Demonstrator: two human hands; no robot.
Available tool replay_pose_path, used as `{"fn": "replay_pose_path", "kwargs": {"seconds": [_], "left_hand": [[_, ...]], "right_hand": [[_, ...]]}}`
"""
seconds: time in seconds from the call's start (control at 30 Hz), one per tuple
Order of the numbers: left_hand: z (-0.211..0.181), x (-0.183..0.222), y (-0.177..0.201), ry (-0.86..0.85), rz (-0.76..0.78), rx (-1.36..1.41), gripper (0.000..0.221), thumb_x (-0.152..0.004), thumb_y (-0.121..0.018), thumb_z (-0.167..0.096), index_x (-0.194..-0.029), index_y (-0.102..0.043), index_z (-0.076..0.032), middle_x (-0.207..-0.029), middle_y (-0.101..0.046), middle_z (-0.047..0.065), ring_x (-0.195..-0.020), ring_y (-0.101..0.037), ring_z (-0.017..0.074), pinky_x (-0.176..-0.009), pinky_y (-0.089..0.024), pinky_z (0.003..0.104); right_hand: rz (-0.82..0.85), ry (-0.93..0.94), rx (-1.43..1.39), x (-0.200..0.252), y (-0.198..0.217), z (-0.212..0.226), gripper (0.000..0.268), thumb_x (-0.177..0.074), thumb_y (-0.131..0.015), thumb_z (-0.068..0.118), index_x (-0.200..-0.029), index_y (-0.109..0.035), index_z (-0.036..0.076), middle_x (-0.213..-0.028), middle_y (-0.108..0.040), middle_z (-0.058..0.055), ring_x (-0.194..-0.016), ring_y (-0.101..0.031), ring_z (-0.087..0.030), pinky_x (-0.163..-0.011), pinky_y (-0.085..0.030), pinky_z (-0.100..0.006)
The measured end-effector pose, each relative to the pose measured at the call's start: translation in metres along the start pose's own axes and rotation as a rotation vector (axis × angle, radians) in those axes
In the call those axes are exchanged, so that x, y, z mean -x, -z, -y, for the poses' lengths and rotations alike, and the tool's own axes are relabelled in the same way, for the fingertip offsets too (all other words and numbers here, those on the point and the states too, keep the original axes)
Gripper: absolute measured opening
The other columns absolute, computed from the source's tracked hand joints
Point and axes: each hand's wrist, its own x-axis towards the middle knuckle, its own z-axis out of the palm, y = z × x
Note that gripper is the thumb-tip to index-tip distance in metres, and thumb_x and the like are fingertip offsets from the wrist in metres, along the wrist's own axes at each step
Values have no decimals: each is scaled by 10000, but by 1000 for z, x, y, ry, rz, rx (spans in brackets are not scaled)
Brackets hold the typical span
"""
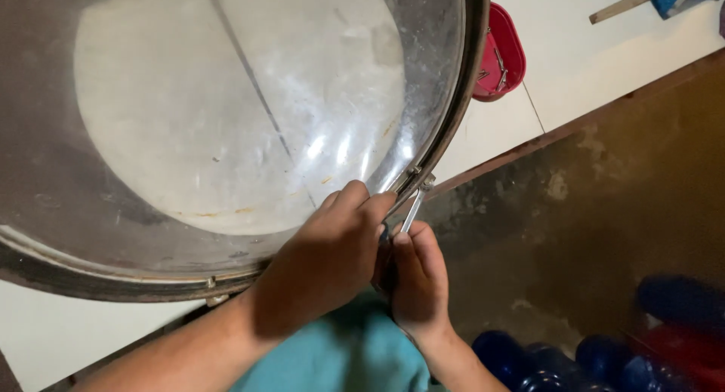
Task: Using a wrench to unscrew and remove tension rods from a drum rim.
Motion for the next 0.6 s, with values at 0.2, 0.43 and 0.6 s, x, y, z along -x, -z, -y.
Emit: {"fn": "replay_pose_path", "kwargs": {"seconds": [0.2,0.43,0.6], "left_hand": [[5,-10,-1,203,232,340,277,-861,-439,12,-1066,-578,-112,-864,-552,151,-711,-585,375,-693,-506,462],[11,-7,-8,313,305,491,444,-939,-433,-55,-1374,-521,-49,-1002,-531,188,-914,-582,438,-763,-505,518],[6,-8,3,267,316,434,336,-821,-381,107,-1046,-569,-57,-851,-510,181,-669,-557,422,-614,-472,505]], "right_hand": [[-59,-44,24,-6,22,1,167,-984,-589,213,-1004,-595,47,-529,-395,-18,-407,-339,-120,-353,-230,-282],[55,-92,738,-82,124,63,261,-925,-649,274,-967,-766,44,-520,-576,-79,-463,-470,-145,-486,-314,-278],[637,-175,1313,-190,113,150,312,-891,-705,335,-859,-850,60,-718,-740,-26,-664,-593,-175,-706,-438,-333]]}}
